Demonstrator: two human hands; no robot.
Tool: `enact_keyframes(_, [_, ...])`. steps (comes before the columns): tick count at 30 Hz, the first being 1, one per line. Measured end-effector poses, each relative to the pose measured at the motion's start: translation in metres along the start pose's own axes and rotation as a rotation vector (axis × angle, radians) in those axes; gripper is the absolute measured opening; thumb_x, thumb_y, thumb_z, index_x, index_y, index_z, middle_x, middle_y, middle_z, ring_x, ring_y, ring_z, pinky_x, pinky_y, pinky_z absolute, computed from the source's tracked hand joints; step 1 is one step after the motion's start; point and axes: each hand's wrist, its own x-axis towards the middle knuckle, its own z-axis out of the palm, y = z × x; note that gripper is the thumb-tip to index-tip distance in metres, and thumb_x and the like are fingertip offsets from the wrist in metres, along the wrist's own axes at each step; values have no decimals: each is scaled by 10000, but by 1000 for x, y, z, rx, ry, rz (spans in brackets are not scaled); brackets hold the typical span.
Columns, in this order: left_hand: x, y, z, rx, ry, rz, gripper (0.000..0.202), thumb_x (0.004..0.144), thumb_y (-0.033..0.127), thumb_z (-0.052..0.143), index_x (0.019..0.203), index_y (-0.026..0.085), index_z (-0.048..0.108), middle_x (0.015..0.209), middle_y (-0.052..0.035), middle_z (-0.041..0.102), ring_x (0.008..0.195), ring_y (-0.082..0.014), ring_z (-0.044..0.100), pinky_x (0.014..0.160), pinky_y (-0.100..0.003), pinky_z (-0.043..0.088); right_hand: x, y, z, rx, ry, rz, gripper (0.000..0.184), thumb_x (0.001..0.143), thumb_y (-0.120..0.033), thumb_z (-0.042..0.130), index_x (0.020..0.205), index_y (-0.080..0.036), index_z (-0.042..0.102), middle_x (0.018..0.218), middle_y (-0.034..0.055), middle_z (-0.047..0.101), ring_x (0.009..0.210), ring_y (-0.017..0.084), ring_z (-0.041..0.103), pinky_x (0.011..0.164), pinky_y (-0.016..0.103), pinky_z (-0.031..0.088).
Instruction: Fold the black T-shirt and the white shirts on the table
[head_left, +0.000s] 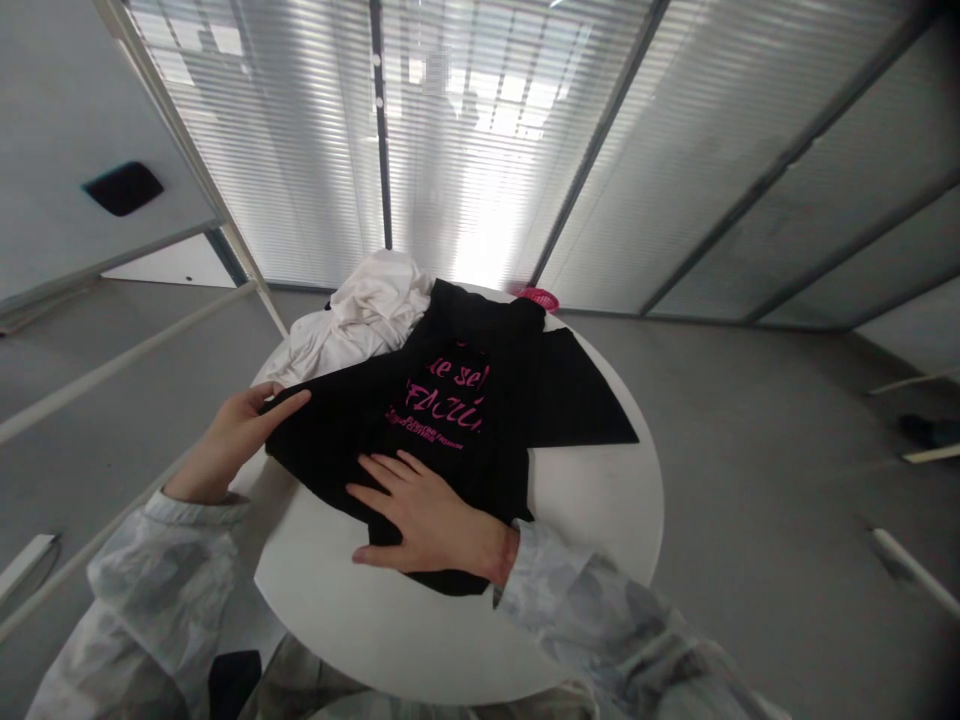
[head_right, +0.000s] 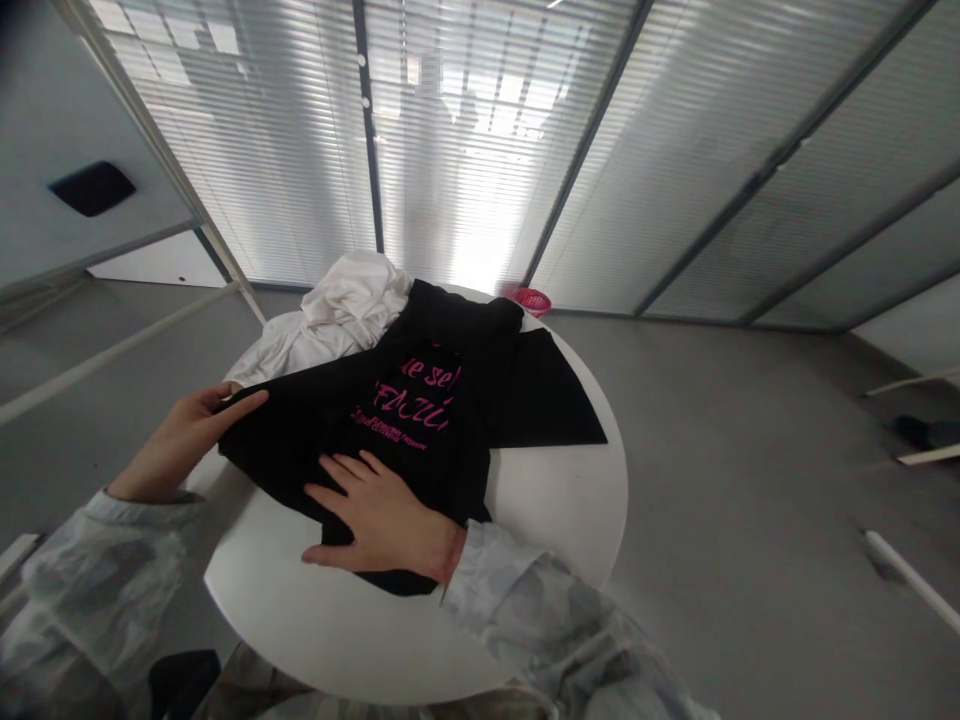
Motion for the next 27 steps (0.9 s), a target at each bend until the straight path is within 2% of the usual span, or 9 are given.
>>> enact_keyframes(2, [6,-14,-8,243,69,13,502,817,736,802,915,249,732,584,5,623,517,-200,565,517,-280,392,0,2,3,20,-2,-10,905,1022,-747,635,1721,-227,389,1811,156,335,1666,309,348,1374,517,262])
enact_keyframes(5, [9,-30,-14,625,149,103,434,832,686,795,844,257,728,595,-39,614,572,-248,592,580,-311,369,-4,5,2,61,29,47,1030,1022,-758,623,1776,-179,228,1817,181,308,1659,313,362,1366,501,297])
enact_keyframes(7, [6,-31,-10,727,201,197,360,878,618,768,868,259,736,702,-79,675,696,-297,658,653,-341,419,-8,7,2,56,45,91,1053,1029,-759,608,1778,-143,197,1815,197,302,1671,324,337,1374,510,286])
enact_keyframes(10, [-4,-18,8,668,233,421,273,956,516,714,1063,268,750,1032,-118,756,986,-340,712,849,-402,516,-12,11,6,23,43,112,1022,1054,-741,574,1773,-119,202,1816,197,298,1700,317,268,1399,525,226])
enact_keyframes(11, [-7,-12,16,621,177,513,275,973,501,705,1119,271,748,1137,-121,755,1075,-341,708,934,-420,527,-12,12,8,16,40,111,1004,1063,-737,559,1772,-120,208,1819,190,295,1705,308,253,1405,525,209])
enact_keyframes(15, [-9,-2,41,497,-270,760,307,1015,489,691,1241,287,748,1343,-108,729,1247,-323,683,1135,-448,497,-16,13,13,2,40,132,953,1071,-751,526,1755,-136,278,1826,169,286,1709,299,242,1413,522,182])
enact_keyframes(17, [-5,-6,44,508,-330,767,338,1021,498,683,1276,282,734,1375,-117,710,1258,-325,677,1132,-456,501,-19,13,12,-5,52,147,904,1075,-738,531,1738,-156,330,1819,160,314,1699,304,266,1408,530,201])
enact_keyframes(21, [4,-21,35,553,-250,724,333,1002,535,687,1178,255,715,1218,-120,720,1114,-314,687,1000,-431,535,-27,13,5,-36,120,221,651,1113,-561,570,1650,-205,478,1718,143,479,1593,316,428,1333,533,364])
enact_keyframes(27, [14,-33,23,590,-297,703,277,1037,520,626,969,257,683,881,-57,687,837,-253,645,802,-359,475,-36,15,3,-130,162,312,255,1097,-342,619,1311,-212,670,1305,130,671,1191,317,613,1053,512,549])
